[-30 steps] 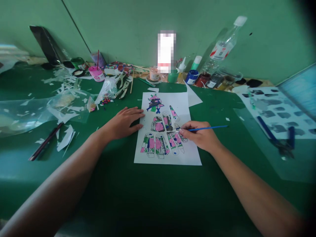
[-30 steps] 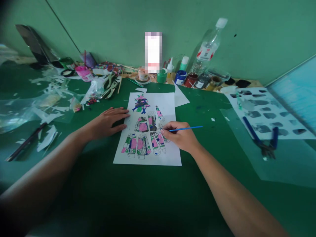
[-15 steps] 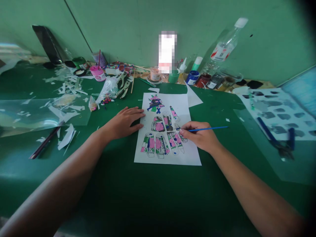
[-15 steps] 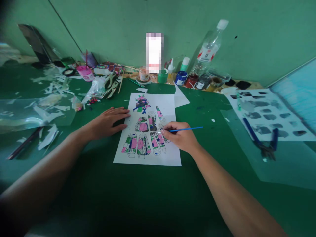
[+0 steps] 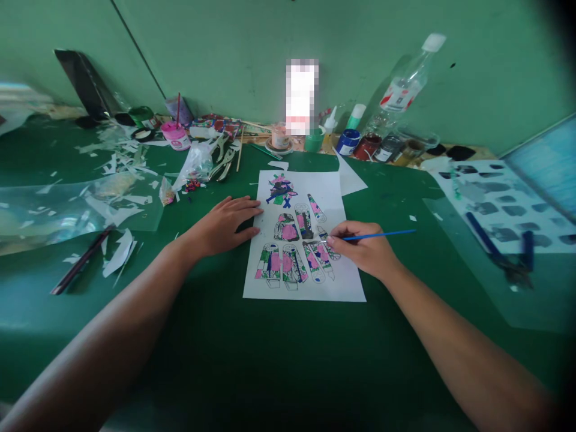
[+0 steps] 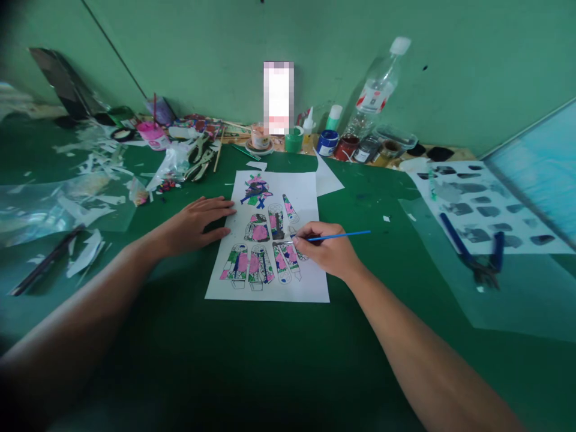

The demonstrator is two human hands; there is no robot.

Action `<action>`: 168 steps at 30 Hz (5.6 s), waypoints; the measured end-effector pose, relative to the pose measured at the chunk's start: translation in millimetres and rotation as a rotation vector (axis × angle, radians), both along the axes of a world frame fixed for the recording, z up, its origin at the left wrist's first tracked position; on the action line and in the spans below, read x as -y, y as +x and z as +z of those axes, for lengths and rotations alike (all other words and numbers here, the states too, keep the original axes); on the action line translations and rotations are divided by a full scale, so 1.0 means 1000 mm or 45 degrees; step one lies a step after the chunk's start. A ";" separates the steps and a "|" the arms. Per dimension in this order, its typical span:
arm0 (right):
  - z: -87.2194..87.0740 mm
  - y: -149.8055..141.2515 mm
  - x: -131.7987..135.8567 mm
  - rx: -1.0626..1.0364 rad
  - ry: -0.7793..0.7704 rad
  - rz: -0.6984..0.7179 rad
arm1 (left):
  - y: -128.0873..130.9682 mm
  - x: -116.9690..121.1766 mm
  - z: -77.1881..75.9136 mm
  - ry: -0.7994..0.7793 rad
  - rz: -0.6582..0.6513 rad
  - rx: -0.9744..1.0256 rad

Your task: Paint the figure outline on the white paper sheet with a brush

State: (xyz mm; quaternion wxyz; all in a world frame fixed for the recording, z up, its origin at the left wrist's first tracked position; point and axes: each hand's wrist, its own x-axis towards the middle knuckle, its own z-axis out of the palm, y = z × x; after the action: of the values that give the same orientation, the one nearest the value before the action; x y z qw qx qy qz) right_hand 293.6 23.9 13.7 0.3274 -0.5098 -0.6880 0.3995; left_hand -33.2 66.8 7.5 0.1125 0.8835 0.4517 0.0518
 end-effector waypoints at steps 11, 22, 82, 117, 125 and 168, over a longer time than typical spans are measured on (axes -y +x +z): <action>-0.004 0.001 0.000 -0.119 0.002 0.034 | -0.002 0.001 0.007 -0.025 -0.047 -0.014; -0.004 0.000 0.001 -0.224 0.016 -0.008 | -0.009 0.001 0.011 -0.187 -0.133 -0.100; -0.006 0.009 -0.002 -0.374 0.061 -0.189 | 0.031 0.019 0.002 0.353 0.319 0.744; -0.008 0.003 -0.003 -0.266 0.011 -0.305 | 0.006 0.001 -0.003 0.125 -0.153 0.321; -0.007 0.003 -0.002 -0.143 0.020 -0.271 | 0.005 0.001 -0.005 0.100 -0.135 0.360; -0.010 0.004 -0.006 -0.158 0.253 -0.536 | 0.011 0.008 0.005 0.240 -0.026 0.390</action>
State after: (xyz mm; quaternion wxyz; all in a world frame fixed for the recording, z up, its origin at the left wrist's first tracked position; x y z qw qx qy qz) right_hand 297.8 29.5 4.2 0.4936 -0.5817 -0.5810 0.2837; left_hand -21.8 58.6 12.6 0.0970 0.8766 0.4133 0.2268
